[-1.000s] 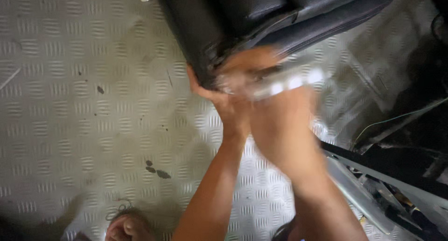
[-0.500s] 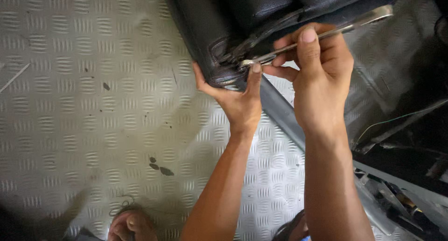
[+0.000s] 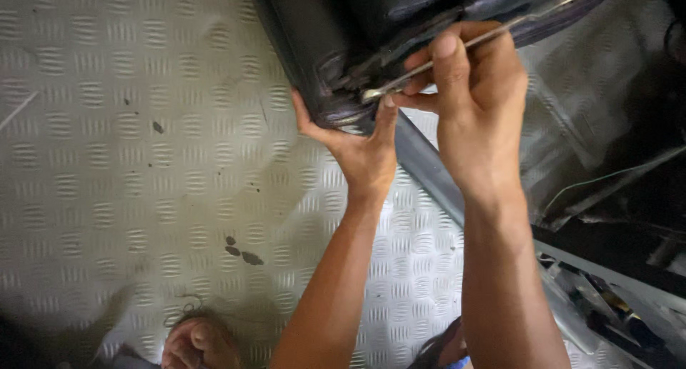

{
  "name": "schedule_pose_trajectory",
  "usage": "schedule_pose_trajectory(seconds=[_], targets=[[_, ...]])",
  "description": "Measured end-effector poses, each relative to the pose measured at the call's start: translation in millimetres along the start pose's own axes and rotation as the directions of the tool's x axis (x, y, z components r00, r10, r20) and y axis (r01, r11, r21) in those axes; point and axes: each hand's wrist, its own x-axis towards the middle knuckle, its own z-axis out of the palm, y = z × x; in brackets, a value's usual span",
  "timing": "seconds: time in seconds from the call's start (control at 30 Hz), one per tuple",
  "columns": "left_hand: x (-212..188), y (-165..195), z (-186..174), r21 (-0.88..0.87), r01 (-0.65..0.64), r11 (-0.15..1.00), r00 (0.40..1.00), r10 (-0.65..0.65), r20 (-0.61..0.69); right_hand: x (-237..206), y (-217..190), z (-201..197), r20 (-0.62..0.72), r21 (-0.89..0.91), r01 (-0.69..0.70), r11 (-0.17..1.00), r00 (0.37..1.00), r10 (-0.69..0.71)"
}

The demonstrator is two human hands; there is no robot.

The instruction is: The person uses a small metal tool to pry and adjust a damaged corner of a black leather seat cushion. They then switch to a wrench to tighten a bolt at the same corner, working on the seat's frame or attachment point.

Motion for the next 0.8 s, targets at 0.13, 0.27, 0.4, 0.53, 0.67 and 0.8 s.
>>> schedule_pose_trajectory(seconds=[0.13, 0.27, 0.4, 0.53, 0.67, 0.8], targets=[[-2, -3, -2, 0.014, 0.006, 1.000, 1.000, -0.006, 0.001, 0, -6, 3, -0.002, 0.001, 0.004, 1.000, 1.000, -0.004], [-2, -10, -6, 0.033, -0.039, 0.999, 0.999, 0.038, 0.026, 3, -24, 16, -0.039, -0.132, -0.025, 0.991, 0.999, 0.020], [-7, -20, -9, 0.103, -0.076, 0.992, 0.997, 0.073, 0.032, -4, -33, 52, 0.330, -0.698, 0.563, 0.442, 0.801, -0.499], [-16, -24, -9, -0.013, -0.030, 0.999, 0.999, 0.030, 0.023, -16, -47, 82, 0.430, -0.745, 0.548, 0.380, 0.830, -0.355], [-15, -18, -7, 0.006, -0.017, 1.000, 0.999, 0.017, 0.028, -19, -79, 74, 0.461, -0.640, 0.610, 0.468, 0.792, -0.401], [-5, -7, -4, 0.011, -0.026, 1.000, 0.999, 0.025, 0.023, 6, -79, 27, 0.276, -0.472, 0.445, 0.761, 0.895, -0.352]])
